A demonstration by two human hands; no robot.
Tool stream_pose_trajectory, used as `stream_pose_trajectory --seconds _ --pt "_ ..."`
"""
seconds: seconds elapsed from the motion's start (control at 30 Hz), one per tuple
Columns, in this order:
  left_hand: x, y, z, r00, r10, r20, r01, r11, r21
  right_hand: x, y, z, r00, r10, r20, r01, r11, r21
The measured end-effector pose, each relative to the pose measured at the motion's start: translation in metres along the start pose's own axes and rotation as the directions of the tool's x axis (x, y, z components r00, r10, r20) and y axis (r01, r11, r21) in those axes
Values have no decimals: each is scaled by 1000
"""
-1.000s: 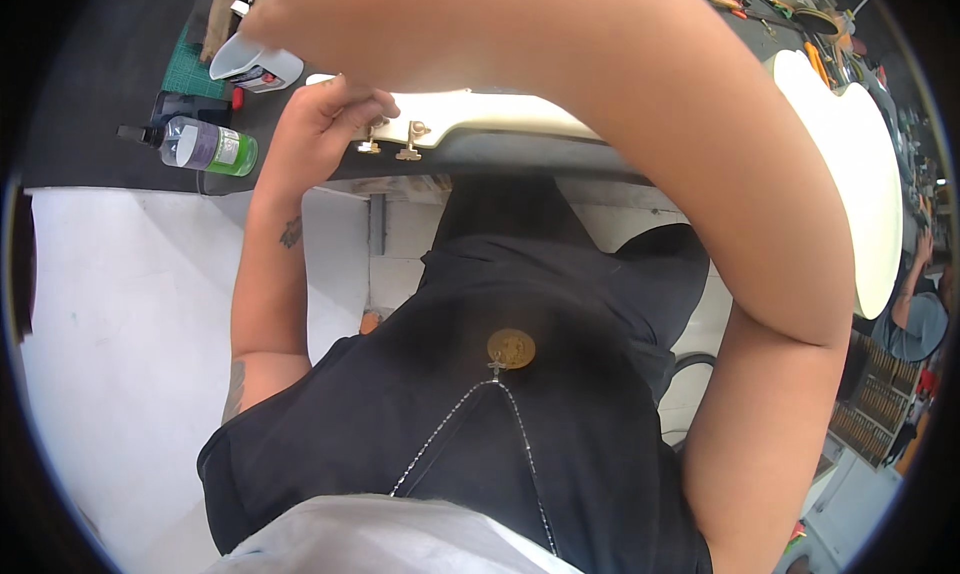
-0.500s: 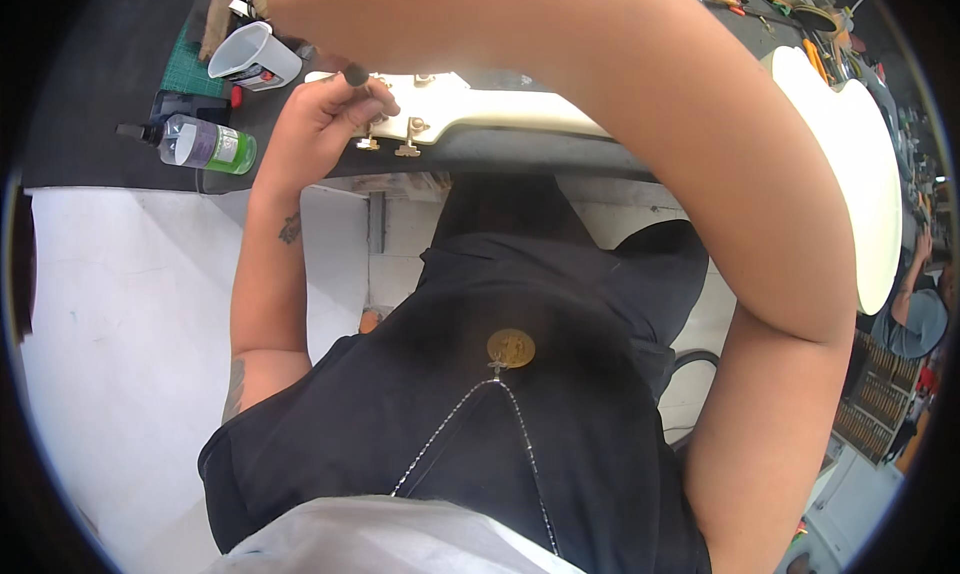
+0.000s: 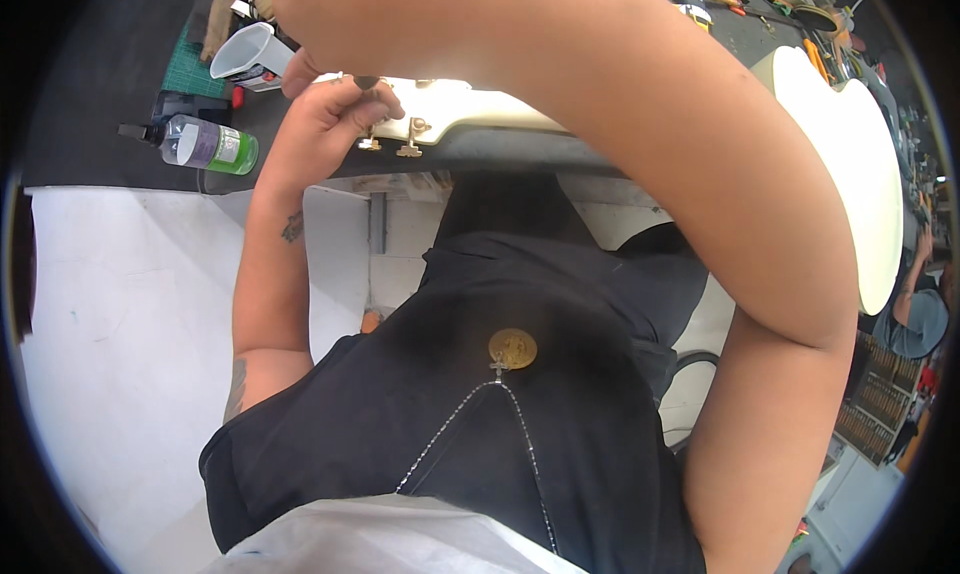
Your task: The person uses a screwdriver to tighten the tuning pegs on the headstock of a white electric guitar. They then wipe the headstock with a green cloth and flip the guitar over to reveal the body and fretboard.
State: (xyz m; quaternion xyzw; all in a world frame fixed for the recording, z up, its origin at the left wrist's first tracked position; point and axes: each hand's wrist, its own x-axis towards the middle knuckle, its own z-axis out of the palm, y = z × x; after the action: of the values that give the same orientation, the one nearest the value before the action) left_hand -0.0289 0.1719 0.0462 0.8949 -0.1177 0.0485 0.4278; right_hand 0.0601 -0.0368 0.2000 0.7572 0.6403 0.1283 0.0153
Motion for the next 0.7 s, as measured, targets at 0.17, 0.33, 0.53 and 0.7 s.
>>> stream_pose_trajectory --seconds 0.17,0.33,0.53,0.7 --pt "5 2 -3 999 42 17 -42 999 -26 -5 5 21 934 -159 -320 181 983 41" --pt "2 -1 -2 999 -20 25 21 999 -37 9 0 2 983 -7 184 22 996 -81" --pt "5 0 -3 999 16 35 -17 1000 10 -5 13 24 962 -214 -172 235 965 115" --pt "4 3 -3 999 -13 48 12 1000 21 1 6 11 991 -102 86 102 995 -3"
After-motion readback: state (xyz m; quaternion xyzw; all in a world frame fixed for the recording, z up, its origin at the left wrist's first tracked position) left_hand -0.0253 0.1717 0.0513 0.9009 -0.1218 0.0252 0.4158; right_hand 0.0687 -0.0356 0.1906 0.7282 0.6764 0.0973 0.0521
